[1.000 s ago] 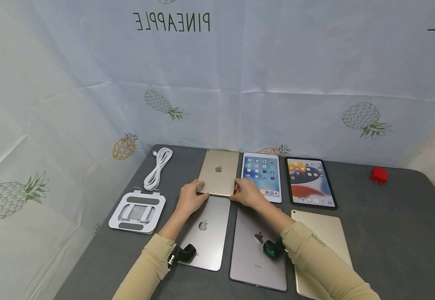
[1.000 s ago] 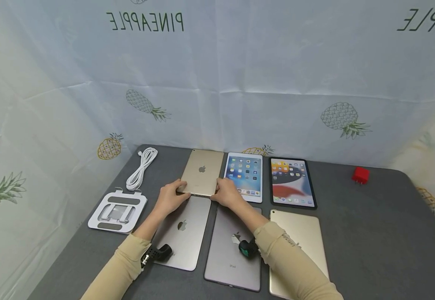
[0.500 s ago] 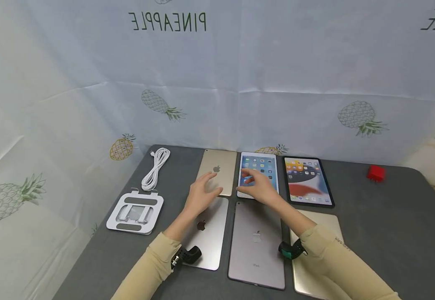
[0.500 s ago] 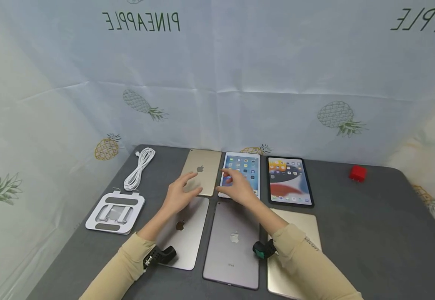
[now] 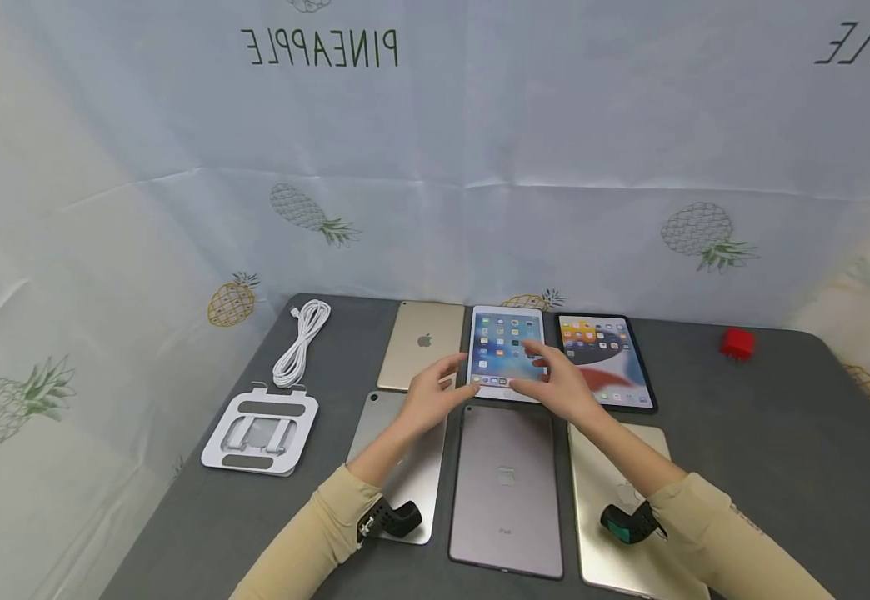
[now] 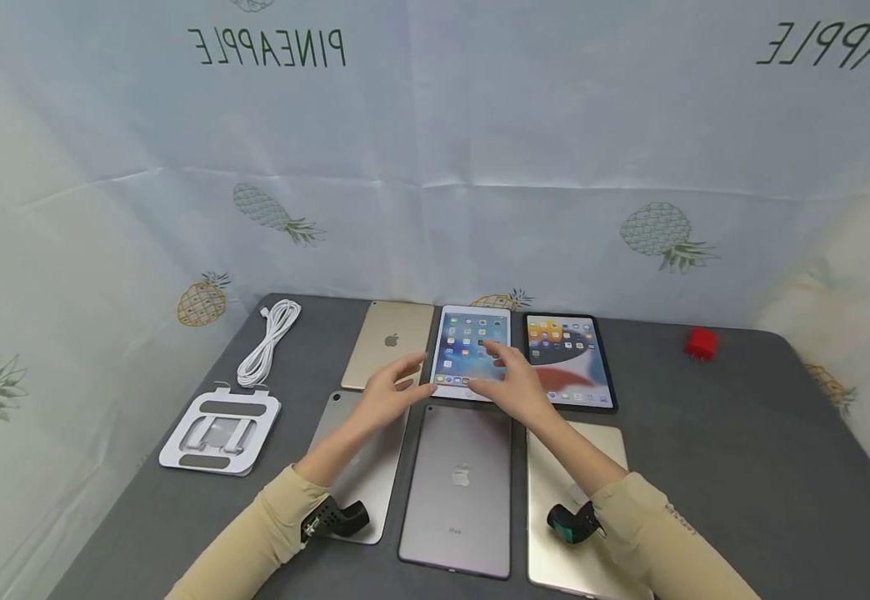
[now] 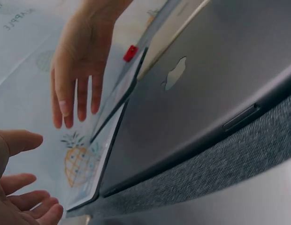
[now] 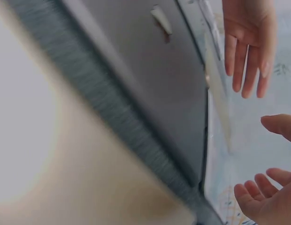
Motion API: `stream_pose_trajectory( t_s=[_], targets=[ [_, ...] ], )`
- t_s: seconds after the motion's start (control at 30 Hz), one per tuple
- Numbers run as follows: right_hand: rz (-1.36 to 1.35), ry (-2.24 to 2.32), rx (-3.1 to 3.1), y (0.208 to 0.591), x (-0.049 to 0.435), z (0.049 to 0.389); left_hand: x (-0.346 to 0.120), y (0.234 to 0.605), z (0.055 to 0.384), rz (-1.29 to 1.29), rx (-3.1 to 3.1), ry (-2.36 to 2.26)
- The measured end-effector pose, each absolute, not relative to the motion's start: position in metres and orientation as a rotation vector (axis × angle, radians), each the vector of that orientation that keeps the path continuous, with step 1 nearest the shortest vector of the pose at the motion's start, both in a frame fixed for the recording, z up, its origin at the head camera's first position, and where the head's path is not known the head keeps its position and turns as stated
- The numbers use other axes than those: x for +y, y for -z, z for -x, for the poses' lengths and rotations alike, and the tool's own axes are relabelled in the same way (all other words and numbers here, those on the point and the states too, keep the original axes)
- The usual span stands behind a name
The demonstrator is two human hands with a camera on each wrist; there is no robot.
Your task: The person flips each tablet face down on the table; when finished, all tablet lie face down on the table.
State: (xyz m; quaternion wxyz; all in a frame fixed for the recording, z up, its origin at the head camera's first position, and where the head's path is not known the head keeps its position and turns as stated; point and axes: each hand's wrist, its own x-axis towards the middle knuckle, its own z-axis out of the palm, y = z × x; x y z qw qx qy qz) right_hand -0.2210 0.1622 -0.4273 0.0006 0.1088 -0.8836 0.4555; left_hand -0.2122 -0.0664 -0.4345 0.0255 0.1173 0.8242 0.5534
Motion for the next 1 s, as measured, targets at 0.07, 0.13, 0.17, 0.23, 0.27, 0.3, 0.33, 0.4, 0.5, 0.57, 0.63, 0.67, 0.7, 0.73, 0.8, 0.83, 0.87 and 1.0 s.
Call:
stream_pose_trajectory(
  t_s=[0.07, 0.13, 0.17, 0.23, 0.27, 0.3, 0.33, 0.4, 0.5, 0.57, 0.63, 0.67, 0.7, 0.73, 0.8, 0.83, 0.87, 1.0],
  targets=[
    [-0.307, -1.424, -2.796, 0.43, 0.168, 0.218, -0.064, 0.436, 0.211, -0.347, 2.531, -1.685],
    [-0.284, -1.451, -2.817, 0.433, 0.172, 0.214, -0.062, 0.436, 0.209, -0.317, 2.516, -1.659],
    [-0.269, -1.478, -2.822, 0.434, 0.174, 0.212, -0.062, 0.436, 0.208, -0.296, 2.505, -1.652],
    [-0.255, -1.531, -2.83, 0.435, 0.178, 0.208, -0.061, 0.436, 0.208, -0.262, 2.48, -1.65],
    [-0.249, -1.559, -2.833, 0.436, 0.179, 0.206, -0.06, 0.436, 0.207, -0.244, 2.465, -1.656],
    [-0.243, -1.58, -2.837, 0.437, 0.179, 0.205, -0.06, 0.437, 0.207, -0.231, 2.451, -1.664],
    [-0.236, -1.597, -2.842, 0.438, 0.18, 0.204, -0.059, 0.439, 0.207, -0.222, 2.438, -1.671],
    [-0.215, -1.616, -2.858, 0.44, 0.18, 0.201, -0.059, 0.441, 0.207, -0.198, 2.403, -1.688],
    [-0.186, -1.65, -2.867, 0.442, 0.18, 0.199, -0.058, 0.444, 0.205, -0.176, 2.363, -1.701],
    [-0.174, -1.675, -2.866, 0.443, 0.179, 0.198, -0.058, 0.445, 0.205, -0.166, 2.345, -1.708],
    [-0.167, -1.699, -2.858, 0.443, 0.179, 0.197, -0.057, 0.446, 0.205, -0.161, 2.34, -1.713],
    [-0.164, -1.709, -2.855, 0.442, 0.179, 0.196, -0.057, 0.446, 0.205, -0.153, 2.337, -1.713],
    [-0.16, -1.72, -2.852, 0.442, 0.179, 0.196, -0.057, 0.446, 0.205, -0.15, 2.337, -1.712],
    [-0.155, -1.736, -2.845, 0.442, 0.179, 0.196, -0.056, 0.446, 0.206, -0.147, 2.336, -1.712],
    [-0.139, -1.765, -2.832, 0.442, 0.18, 0.196, -0.056, 0.445, 0.208, -0.135, 2.321, -1.719],
    [-0.127, -1.781, -2.824, 0.442, 0.18, 0.196, -0.055, 0.444, 0.209, -0.126, 2.306, -1.728],
    [-0.117, -1.793, -2.819, 0.442, 0.18, 0.195, -0.055, 0.444, 0.21, -0.117, 2.291, -1.738],
    [-0.078, -1.813, -2.805, 0.443, 0.181, 0.196, -0.056, 0.443, 0.215, -0.082, 2.208, -1.807]
  ],
)
